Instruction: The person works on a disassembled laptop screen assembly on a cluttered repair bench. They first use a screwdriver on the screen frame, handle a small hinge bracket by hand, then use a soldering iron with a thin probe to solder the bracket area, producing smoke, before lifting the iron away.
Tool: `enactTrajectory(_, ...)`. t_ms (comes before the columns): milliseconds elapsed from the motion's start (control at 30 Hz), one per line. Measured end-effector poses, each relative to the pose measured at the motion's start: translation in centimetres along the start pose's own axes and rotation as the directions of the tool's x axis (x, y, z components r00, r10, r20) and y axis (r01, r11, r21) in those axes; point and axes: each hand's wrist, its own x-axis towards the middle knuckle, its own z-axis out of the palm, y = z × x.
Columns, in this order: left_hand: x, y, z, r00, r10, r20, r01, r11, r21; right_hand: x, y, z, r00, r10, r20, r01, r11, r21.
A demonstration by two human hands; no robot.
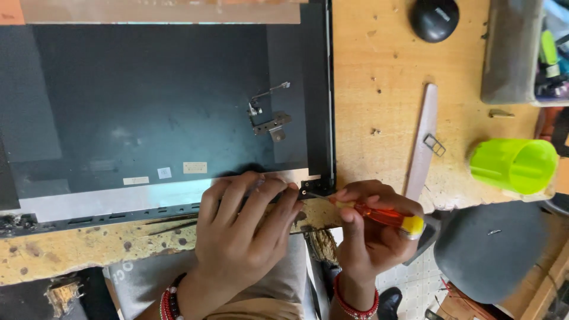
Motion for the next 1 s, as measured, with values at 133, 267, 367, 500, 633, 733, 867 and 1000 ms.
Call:
enactTrajectory(133,-0.3,0.0,0.1,0.999,0.025,-0.023,-0.025,1.0,0.003,0.1,-0.1,-0.1,1.0,-0.016,0.017,0.015,0.999,0.043)
enactTrajectory(267,-0.5,0.1,0.2,0.999,0.033,-0.007,-0.033,0.999,0.001,-0.2,0.2,-0.3,1.0,0.028,0.011,-0.029,0.994,0.105)
enactTrajectory(367,-0.7,0.2,0.4,0.999,0.041,-0.022,-0.041,0.999,0.016,-0.1,0.2,-0.5,0.998,0.014,0.054,-0.021,0.992,0.126)
enactTrajectory(500,-0.6,0.4,0.3,0.997,0.047,-0.057,-0.047,0.999,0.015,-0.1,0.3,-0.7,0.995,0.063,0.078,-0.074,0.984,0.159)
enactTrajectory(633,-0.6,0.4,0.4,0.994,0.07,-0.085,-0.068,0.997,0.034,0.0,0.4,-0.4,0.996,0.046,0.074,-0.059,0.981,0.184)
enactTrajectory(733,-0.6,0.5,0.3,0.993,0.068,-0.094,-0.067,0.998,0.009,0.2,0.5,-0.5,0.994,-0.015,0.112,-0.005,0.983,0.183)
enactTrajectory(867,-1.0,0.4,0.6,0.993,0.088,-0.084,-0.088,0.996,0.001,0.2,1.3,-0.7,0.994,-0.047,-0.1,0.065,0.98,0.19)
enactTrajectory(1000,-1.2,0.3,0.4,0.994,0.099,-0.05,-0.101,0.994,-0.03,0.7,0.8,-0.1,0.955,-0.11,-0.276,0.121,0.992,0.023)
